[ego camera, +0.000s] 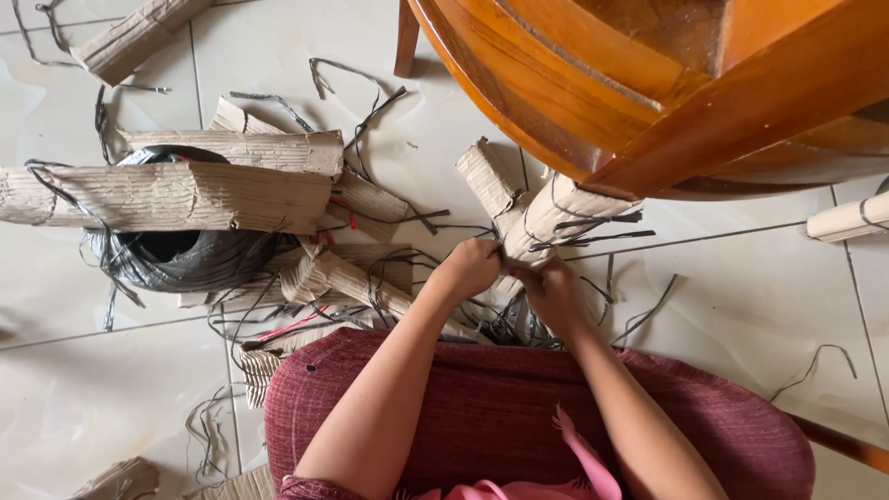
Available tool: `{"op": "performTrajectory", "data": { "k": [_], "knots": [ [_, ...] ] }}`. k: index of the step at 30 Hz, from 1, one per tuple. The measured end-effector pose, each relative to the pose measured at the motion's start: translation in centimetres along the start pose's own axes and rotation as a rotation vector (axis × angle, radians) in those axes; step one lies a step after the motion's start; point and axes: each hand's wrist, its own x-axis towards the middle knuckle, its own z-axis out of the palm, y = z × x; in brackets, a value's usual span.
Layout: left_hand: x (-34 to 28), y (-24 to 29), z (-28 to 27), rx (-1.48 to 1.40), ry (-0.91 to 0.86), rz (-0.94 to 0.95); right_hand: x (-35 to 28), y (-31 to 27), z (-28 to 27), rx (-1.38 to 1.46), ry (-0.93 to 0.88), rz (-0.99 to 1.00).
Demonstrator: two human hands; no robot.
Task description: Wrapping wooden chair legs with corrugated cardboard and securing them with plastic ties for protection during transport.
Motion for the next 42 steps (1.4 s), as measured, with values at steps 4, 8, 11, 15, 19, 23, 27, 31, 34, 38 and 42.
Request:
{"op": "performTrajectory", "data": {
  "k": [4, 8, 11, 15, 19, 23, 27, 31, 34, 38, 42],
  "knots": [
    [0.1, 1.0, -0.2, -0.039, 0.035, 0.019, 1.0, 1.4, -0.2, 0.085, 0.065, 0.018],
    [-0.1, 2.4, -1.1, -0.154, 0.055, -0.015, 2.1, 2.0, -0.2, 0.067, 0.126, 0.054],
    [-1.1, 3.7, -2.3, -0.221, 0.081, -0.075, 2.5, 2.2, -0.5, 0.045, 0.158, 0.058],
    [-1.8, 4.8, -3.3, -0.168, 0.176, -0.075, 2.7, 3.0, -0.3, 0.047, 0.206, 0.096],
    [-2.3, 4.6, -3.9, -0.176, 0.203, -0.113, 3.4, 1.5, -2.6, 0.042, 0.239, 0.146],
    [-2.9, 5.4, -4.4, -0.149, 0.078, -0.125, 4.0, 0.1, -4.5, 0.167, 0.11, 0.228],
    [-4.0, 6.4, -4.6, -0.065, -0.07, -0.112, 3.8, -0.2, -5.3, 0.198, -0.046, 0.184],
    [-3.4, 5.9, -3.9, -0.067, -0.11, -0.113, 4.4, 2.3, -5.5, 0.364, -0.143, 0.151],
    [-2.8, 5.4, -2.6, -0.038, -0.085, -0.103, 4.9, 4.5, -4.9, 0.553, -0.152, 0.162],
    [-3.2, 6.3, -1.4, -0.001, -0.066, -0.083, 4.8, 5.1, -4.2, 0.335, 0.025, 0.211],
    [-3.8, 7.4, -0.5, -0.016, -0.015, 0.047, 4.5, 5.1, -3.3, 0.046, 0.099, 0.221]
  ]
}}
